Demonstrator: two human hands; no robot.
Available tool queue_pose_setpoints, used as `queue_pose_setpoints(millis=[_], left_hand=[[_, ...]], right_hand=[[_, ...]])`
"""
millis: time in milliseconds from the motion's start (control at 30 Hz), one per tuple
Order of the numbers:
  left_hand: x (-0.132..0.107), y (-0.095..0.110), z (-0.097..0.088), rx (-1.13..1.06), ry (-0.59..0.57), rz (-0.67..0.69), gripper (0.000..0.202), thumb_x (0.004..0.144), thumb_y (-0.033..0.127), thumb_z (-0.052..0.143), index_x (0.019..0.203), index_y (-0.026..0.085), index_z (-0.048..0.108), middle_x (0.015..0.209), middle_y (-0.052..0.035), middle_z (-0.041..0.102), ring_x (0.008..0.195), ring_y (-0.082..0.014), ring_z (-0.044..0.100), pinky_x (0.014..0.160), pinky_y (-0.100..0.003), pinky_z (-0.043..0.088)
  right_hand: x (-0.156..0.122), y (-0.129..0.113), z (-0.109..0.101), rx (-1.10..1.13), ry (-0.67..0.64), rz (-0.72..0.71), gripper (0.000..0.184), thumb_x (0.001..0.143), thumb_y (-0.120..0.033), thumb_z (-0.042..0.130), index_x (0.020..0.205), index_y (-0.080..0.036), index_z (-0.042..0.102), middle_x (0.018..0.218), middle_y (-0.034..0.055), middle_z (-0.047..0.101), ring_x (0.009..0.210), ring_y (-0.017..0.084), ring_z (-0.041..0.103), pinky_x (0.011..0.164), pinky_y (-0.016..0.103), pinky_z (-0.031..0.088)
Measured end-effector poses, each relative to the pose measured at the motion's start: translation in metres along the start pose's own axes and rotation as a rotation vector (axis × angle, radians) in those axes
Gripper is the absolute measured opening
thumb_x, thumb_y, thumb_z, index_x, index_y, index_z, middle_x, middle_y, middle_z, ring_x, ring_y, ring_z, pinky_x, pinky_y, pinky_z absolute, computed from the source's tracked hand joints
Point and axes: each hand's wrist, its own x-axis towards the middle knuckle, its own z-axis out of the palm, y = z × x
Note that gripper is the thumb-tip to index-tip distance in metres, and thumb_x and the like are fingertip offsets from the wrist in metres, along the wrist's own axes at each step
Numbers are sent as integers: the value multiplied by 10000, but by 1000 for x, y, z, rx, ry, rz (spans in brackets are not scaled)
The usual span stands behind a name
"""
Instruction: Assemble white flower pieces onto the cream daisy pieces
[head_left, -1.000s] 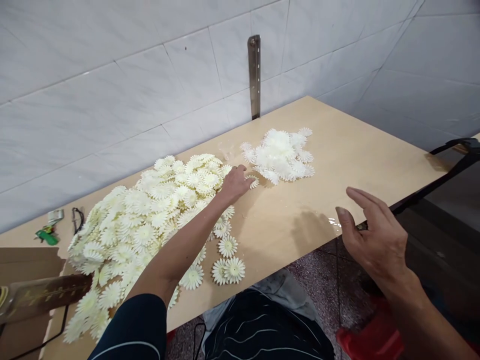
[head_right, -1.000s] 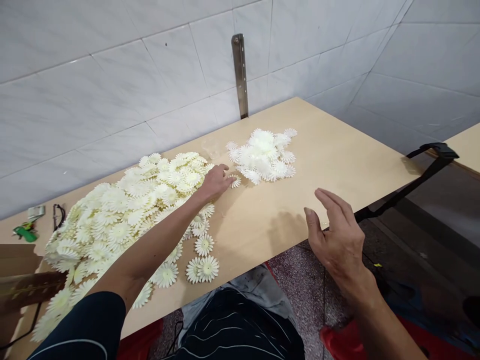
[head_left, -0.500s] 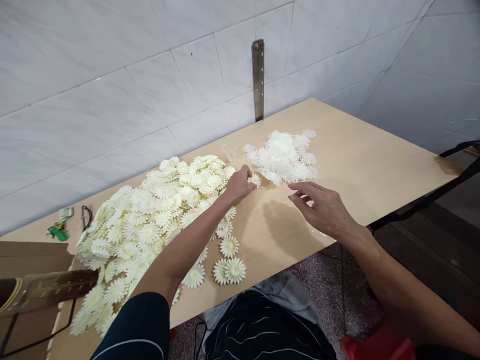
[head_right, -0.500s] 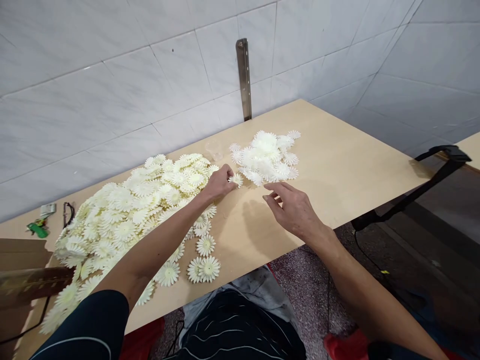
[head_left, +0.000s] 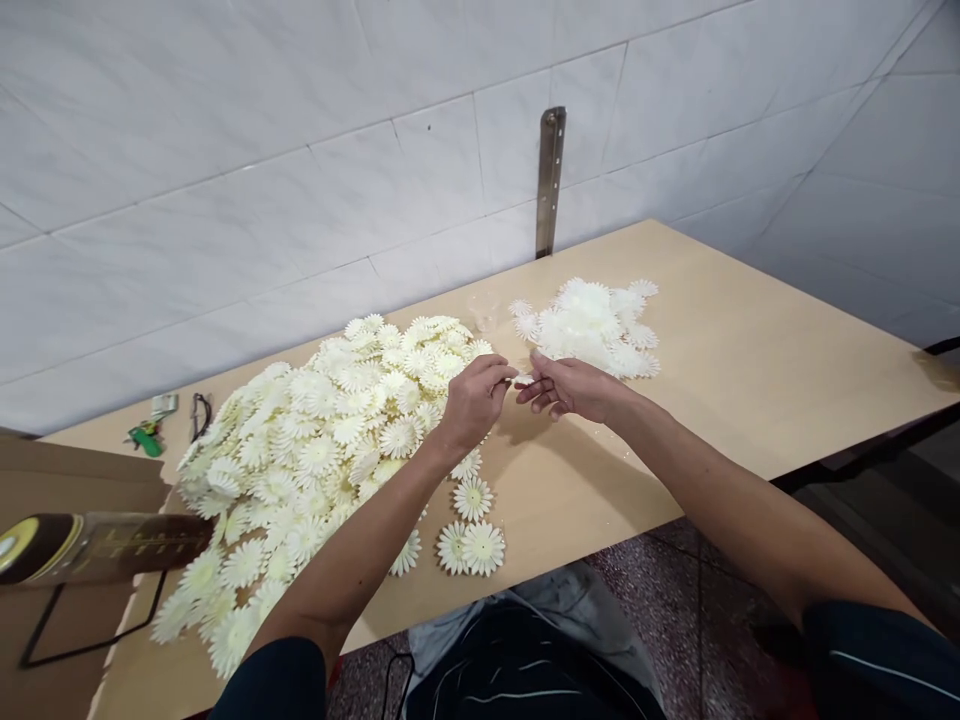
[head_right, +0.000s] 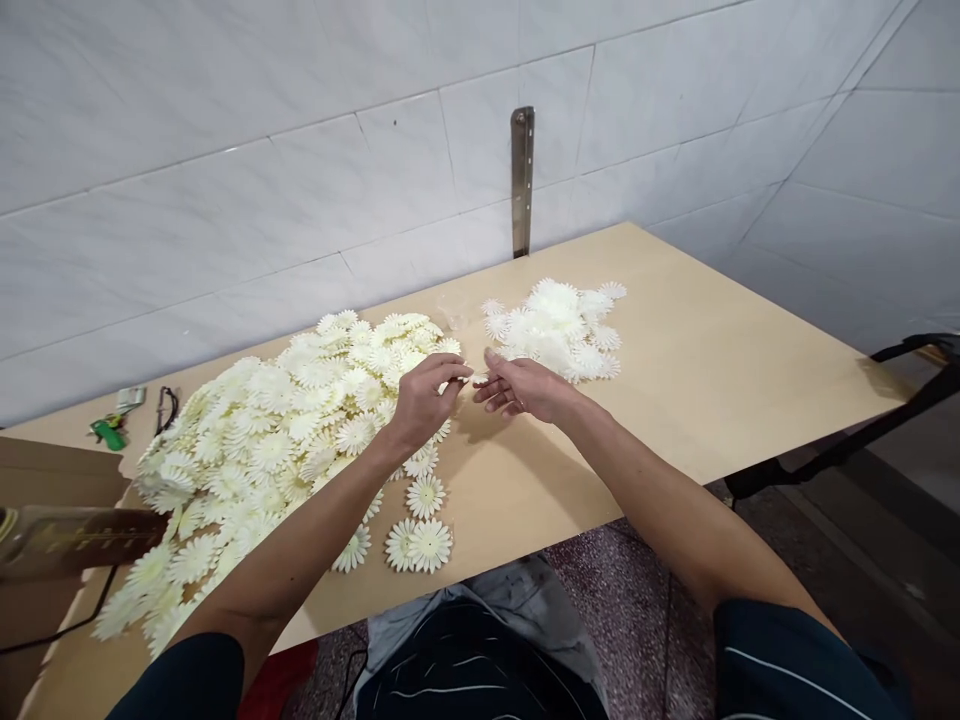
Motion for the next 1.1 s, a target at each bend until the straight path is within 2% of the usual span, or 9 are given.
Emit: queue_pose_setpoints(millis=[133, 233, 333, 433, 533, 600, 733, 933, 1100], left_hand=[[-14, -1, -4, -3, 37, -57, 361, 936, 20, 605, 1146, 211, 826, 1245, -119, 830, 1189, -236, 800, 1073, -419, 669], [-19, 2, -8, -197, 64, -313, 363, 964, 122, 644, 1292, 191, 783, 1353, -153, 798, 1135, -237, 824, 1012, -404, 699], [-19, 6, -13, -443, 62, -688, 354, 995, 293, 715, 1316, 147, 746, 1148, -146, 827, 853, -202, 840, 781, -334, 717], [-14, 8, -17, -579, 47, -894, 381, 951, 472, 827, 1105, 127, 776, 877, -94, 809, 654, -179, 788, 627, -292, 675], [-11, 8, -19, -589, 59, -937, 401, 843, 500, 936, 902, 141, 767, 680, -48, 750, 560, -167, 739, 558, -264, 633], [-11, 8, -20, -558, 72, -949, 367, 848, 477, 929, 859, 153, 757, 597, -23, 713, 497, -152, 695, 513, -246, 593], [-14, 10, -22, -507, 71, -932, 347, 929, 488, 836, 847, 174, 714, 542, -5, 687, 423, -128, 627, 442, -210, 493], [-22, 13, -20, -515, 69, -880, 541, 892, 711, 807, 808, 203, 640, 527, 14, 665, 395, -112, 584, 429, -206, 457], [-28, 12, -16, -559, 69, -865, 550, 916, 740, 756, 839, 209, 635, 501, 32, 640, 381, -102, 561, 424, -198, 437]], right_hand=[[13, -1, 10, 9, -42, -89, 414, 824, -481, 1022, 802, -176, 743, 778, 67, 767, 683, 145, 682, 583, 248, 544], [22, 2, 12, -45, 38, -171, 476, 700, -473, 1087, 729, -184, 710, 619, 9, 678, 609, 135, 648, 536, 235, 516], [31, 6, 13, -138, 95, -253, 476, 745, -522, 1043, 710, -191, 703, 579, 7, 673, 531, 121, 600, 488, 231, 490], [36, 10, 15, -231, 123, -312, 459, 812, -548, 981, 714, -200, 698, 573, 8, 675, 500, 120, 590, 484, 238, 498], [39, 12, 19, -294, 78, -352, 473, 803, -609, 956, 766, -206, 711, 617, 17, 699, 536, 146, 635, 512, 264, 534], [41, 11, 21, -319, 26, -385, 529, 775, -683, 938, 765, -213, 696, 640, 16, 700, 545, 155, 641, 529, 285, 544], [44, 7, 25, -412, -11, -427, 628, 741, -782, 894, 660, -224, 616, 594, -8, 629, 511, 139, 580, 535, 294, 479], [37, 8, 29, -638, 49, -377, 599, 917, -772, 711, 673, -239, 584, 540, -13, 607, 513, 146, 503, 527, 301, 345], [31, 10, 30, -651, 41, -362, 644, 862, -856, 707, 702, -247, 570, 531, -47, 526, 513, 143, 466, 552, 309, 328]])
